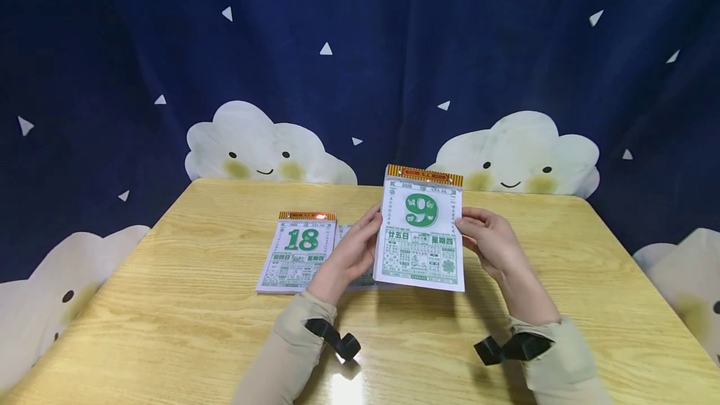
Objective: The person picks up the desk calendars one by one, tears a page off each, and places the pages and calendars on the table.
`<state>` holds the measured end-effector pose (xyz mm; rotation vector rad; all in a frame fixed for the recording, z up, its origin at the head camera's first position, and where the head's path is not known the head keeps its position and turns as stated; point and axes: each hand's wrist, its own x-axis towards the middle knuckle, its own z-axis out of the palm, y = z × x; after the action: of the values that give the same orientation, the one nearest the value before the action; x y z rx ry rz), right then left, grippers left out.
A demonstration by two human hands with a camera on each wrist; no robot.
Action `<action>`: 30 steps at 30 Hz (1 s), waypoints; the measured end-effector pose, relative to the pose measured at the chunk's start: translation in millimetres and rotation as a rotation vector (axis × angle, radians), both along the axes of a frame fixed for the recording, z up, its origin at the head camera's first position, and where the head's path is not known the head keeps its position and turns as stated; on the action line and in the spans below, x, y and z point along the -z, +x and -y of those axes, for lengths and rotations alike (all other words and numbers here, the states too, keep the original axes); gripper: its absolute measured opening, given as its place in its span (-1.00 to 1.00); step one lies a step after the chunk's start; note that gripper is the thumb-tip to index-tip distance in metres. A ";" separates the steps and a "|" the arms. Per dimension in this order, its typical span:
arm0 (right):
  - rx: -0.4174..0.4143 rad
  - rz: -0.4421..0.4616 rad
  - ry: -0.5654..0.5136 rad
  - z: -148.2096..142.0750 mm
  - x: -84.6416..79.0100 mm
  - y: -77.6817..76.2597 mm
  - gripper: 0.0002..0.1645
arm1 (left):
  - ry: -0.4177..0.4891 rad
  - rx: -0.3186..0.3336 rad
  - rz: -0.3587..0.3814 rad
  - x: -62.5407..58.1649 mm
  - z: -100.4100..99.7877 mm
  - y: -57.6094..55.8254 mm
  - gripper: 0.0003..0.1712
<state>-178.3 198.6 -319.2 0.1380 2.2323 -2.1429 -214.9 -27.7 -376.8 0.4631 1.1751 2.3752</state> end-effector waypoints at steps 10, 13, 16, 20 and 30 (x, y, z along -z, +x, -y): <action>0.085 -0.837 0.876 25.7 8.9 7.1 -0.66 | 0.162 -0.008 0.023 0.8 8.1 -4.6 -0.46; -0.122 -1.053 0.978 32.2 12.9 10.6 -0.73 | 0.165 -0.008 -0.001 1.0 8.5 -5.8 -0.46; -0.291 -1.099 1.040 37.7 16.9 14.0 -0.68 | 0.165 -0.013 -0.001 1.5 8.6 -5.7 -0.46; -0.346 -1.096 1.089 42.1 19.3 17.0 -0.64 | 0.163 -0.017 0.003 2.1 8.2 -5.2 -0.45; -0.304 -1.048 1.046 45.4 15.7 22.3 -0.94 | 0.167 -0.047 0.020 4.2 8.0 -6.4 -0.46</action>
<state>-156.1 153.1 -334.9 -1.4540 3.2806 -0.6771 -221.3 -35.8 -381.1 0.4691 0.9940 2.5247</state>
